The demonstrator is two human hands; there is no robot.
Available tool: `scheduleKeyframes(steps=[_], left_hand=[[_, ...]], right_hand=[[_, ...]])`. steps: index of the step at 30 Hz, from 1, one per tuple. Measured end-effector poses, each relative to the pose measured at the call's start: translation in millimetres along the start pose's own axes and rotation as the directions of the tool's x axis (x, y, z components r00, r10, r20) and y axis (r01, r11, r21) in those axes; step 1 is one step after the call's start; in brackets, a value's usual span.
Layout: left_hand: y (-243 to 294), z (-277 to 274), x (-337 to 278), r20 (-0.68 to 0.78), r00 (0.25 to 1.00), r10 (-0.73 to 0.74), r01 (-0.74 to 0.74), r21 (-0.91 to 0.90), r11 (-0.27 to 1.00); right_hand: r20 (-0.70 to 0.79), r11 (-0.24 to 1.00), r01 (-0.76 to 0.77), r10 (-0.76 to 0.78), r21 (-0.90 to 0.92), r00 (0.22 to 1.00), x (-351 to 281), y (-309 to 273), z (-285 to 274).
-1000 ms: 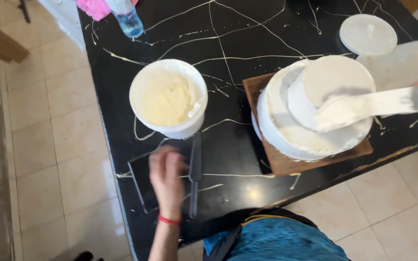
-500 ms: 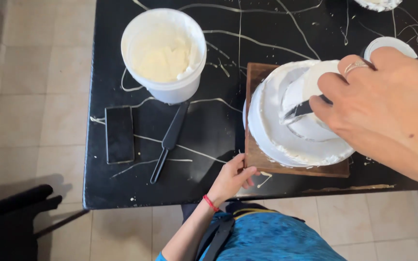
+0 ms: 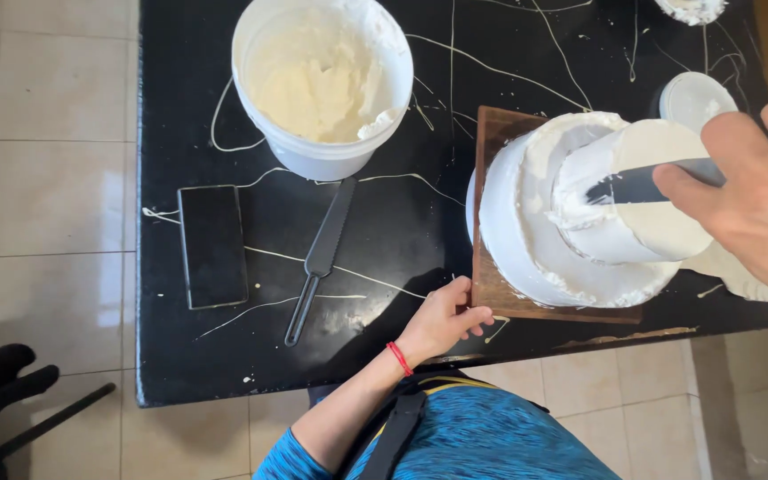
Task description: Frosting a two-tier cake with white icing using an offset spatula.
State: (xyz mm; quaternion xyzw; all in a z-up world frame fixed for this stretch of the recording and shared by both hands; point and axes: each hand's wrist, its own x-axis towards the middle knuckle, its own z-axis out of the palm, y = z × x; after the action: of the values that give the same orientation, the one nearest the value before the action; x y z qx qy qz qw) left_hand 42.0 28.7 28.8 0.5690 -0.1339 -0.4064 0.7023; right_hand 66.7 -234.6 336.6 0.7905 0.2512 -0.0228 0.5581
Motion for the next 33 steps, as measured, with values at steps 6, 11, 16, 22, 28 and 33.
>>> scheduleKeyframes(steps=[6,11,16,22,28,33], left_hand=[[-1.0,-3.4,0.6,0.011,1.000,0.016,-0.016,-0.019,1.000],[2.7,-5.9,-0.5,0.010,0.999,0.035,-0.034,-0.019,0.999],[0.5,-8.2,0.2,-0.007,0.999,0.054,-0.054,-0.025,0.998],[-12.1,-4.0,3.5,-0.011,0.988,0.153,-0.154,-0.096,0.983],[-10.2,-4.8,4.0,-0.010,0.986,0.167,-0.167,-0.081,0.983],[-6.9,-6.1,2.5,-0.004,0.988,0.156,-0.156,-0.059,0.986]], right_hand=[[0.030,0.990,0.068,-0.072,0.126,0.997,8.0,-14.6,-8.9],[0.084,0.986,0.168,-0.168,0.011,0.982,21.6,-11.8,-23.0],[0.012,0.954,0.295,-0.296,0.053,0.955,19.4,-5.0,0.4],[0.045,0.999,0.032,-0.032,-0.001,0.998,33.0,-20.6,-8.8],[0.045,0.993,0.114,-0.116,0.041,0.992,23.2,-14.9,-1.3],[-0.036,0.978,0.192,-0.190,0.083,0.981,20.6,-14.0,13.5]])
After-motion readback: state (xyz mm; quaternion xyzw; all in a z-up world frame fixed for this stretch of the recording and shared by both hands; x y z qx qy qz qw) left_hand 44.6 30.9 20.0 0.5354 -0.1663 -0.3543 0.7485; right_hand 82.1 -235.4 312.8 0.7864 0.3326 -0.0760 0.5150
